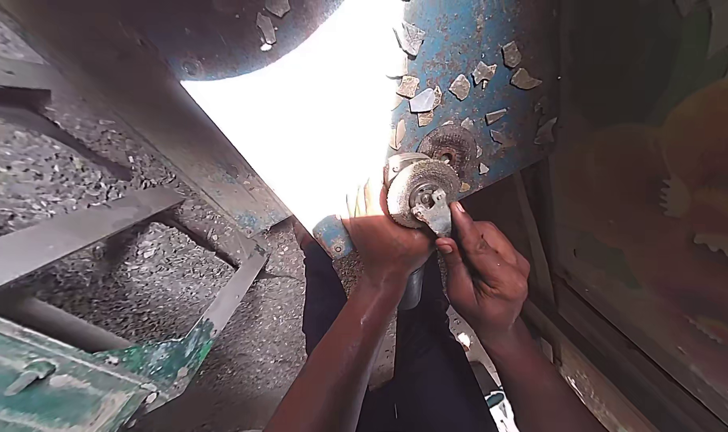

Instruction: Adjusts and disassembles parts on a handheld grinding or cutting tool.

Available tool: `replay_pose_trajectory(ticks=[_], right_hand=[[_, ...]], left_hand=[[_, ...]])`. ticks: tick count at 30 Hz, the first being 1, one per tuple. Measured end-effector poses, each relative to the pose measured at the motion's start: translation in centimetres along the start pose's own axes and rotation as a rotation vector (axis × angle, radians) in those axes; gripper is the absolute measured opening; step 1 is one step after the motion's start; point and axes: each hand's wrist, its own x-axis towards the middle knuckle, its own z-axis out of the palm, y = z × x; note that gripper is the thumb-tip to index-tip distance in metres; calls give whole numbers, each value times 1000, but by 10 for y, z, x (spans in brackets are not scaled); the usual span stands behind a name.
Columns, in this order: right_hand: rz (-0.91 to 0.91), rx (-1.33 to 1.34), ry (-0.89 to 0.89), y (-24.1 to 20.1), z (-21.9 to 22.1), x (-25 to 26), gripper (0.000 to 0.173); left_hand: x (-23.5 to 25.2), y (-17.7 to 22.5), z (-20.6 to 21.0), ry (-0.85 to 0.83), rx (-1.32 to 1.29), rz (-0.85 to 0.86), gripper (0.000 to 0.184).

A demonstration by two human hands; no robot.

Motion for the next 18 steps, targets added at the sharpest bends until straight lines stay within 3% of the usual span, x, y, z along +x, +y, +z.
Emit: replay_pose_trajectory(ticks=[7, 12, 18], right_hand=[[-43, 12, -12, 3, 2, 2, 31], [-28, -71, -2, -4, 7, -2, 35], [-43, -183, -69, 2, -4, 1, 35]], left_hand=[[2, 3, 2, 105, -12, 19, 63], [2, 5, -2, 50, -32, -33, 55], [3, 2, 0, 80, -64, -2, 69]])
